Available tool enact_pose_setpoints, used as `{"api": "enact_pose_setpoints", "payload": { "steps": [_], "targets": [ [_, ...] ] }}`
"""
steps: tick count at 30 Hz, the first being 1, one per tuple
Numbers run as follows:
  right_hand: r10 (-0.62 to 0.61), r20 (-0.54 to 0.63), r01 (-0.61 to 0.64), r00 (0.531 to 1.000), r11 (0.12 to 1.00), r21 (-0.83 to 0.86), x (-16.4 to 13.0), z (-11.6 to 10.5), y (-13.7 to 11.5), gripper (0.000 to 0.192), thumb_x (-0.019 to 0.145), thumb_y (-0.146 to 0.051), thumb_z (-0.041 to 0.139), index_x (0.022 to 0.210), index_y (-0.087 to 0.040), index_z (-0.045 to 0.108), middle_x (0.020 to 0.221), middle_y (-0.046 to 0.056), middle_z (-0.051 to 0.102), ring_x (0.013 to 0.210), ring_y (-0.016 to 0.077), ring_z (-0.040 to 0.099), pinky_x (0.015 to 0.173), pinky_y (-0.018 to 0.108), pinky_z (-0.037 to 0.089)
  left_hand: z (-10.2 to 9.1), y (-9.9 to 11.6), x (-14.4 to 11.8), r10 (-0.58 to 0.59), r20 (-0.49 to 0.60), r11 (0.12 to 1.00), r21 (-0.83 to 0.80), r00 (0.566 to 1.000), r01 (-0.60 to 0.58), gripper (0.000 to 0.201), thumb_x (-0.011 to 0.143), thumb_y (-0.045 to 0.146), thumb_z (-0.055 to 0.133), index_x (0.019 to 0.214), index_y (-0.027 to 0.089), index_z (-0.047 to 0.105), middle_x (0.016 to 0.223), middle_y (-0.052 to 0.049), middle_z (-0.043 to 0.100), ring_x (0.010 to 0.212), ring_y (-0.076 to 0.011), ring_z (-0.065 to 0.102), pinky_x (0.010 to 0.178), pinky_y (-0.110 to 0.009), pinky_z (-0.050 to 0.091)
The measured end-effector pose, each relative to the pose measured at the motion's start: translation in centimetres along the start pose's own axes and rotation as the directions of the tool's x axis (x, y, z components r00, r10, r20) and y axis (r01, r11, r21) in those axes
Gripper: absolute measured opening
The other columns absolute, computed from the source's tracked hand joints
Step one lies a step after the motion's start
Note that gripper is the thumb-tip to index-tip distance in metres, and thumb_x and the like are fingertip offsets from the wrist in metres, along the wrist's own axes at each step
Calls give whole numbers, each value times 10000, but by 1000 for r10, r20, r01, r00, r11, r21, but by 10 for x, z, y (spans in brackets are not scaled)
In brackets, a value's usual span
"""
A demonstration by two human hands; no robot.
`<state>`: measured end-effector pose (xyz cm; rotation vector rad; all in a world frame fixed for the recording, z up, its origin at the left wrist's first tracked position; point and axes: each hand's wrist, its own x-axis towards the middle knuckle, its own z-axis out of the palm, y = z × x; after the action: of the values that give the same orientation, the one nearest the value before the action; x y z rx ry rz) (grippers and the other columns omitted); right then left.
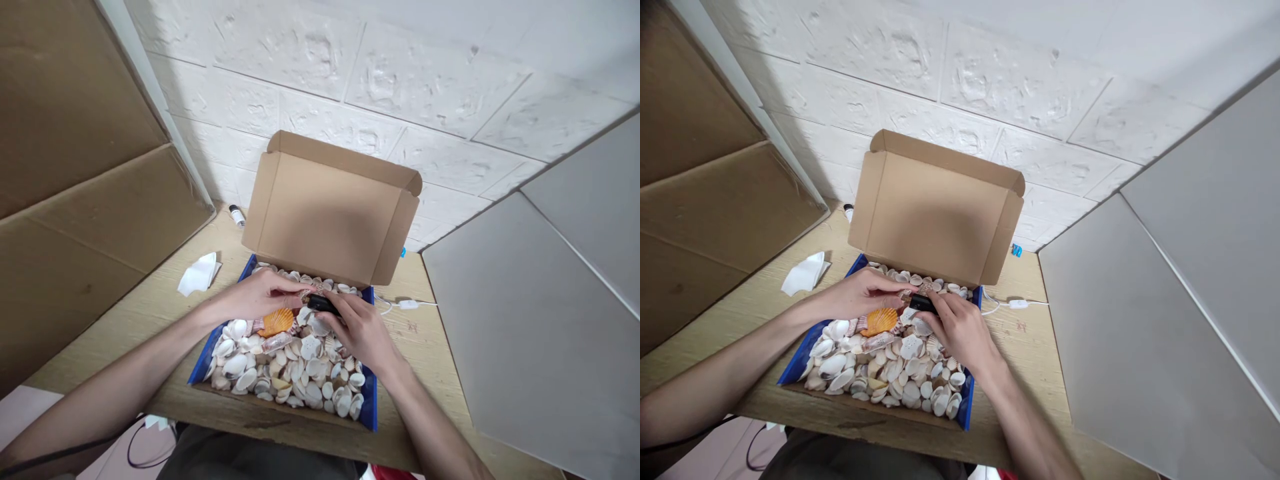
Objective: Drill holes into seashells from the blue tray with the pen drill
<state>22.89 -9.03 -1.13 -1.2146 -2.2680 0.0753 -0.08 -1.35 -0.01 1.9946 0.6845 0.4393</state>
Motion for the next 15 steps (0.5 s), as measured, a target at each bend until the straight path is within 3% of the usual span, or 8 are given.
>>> {"api": "enact_pose_setpoints", "payload": {
  "steps": [8, 15],
  "targets": [
    [3, -37, -2, 999, 1000, 11, -2, 1, 1, 337, 939, -324, 528, 1195, -112, 582, 943, 115, 715, 842, 200, 686, 720, 312, 571, -1, 4, 0, -4, 20, 997, -78, 1000, 5, 436, 949, 331, 547, 1332, 123, 558, 1272, -125, 647, 1061, -199, 647, 881, -257, 493],
    [11, -56, -10, 998, 1000, 18, -1, 0, 2, 322, 943, -325, 522, 1199, -140, 587, 929, 106, 718, 833, 192, 686, 721, 303, 566, 2, 1, -1, -45, -3, 976, -211, 999, 43, 466, 919, 300, 587, 1346, 116, 543, 1331, -148, 601, 1141, -219, 613, 954, -325, 494]
  ]
}}
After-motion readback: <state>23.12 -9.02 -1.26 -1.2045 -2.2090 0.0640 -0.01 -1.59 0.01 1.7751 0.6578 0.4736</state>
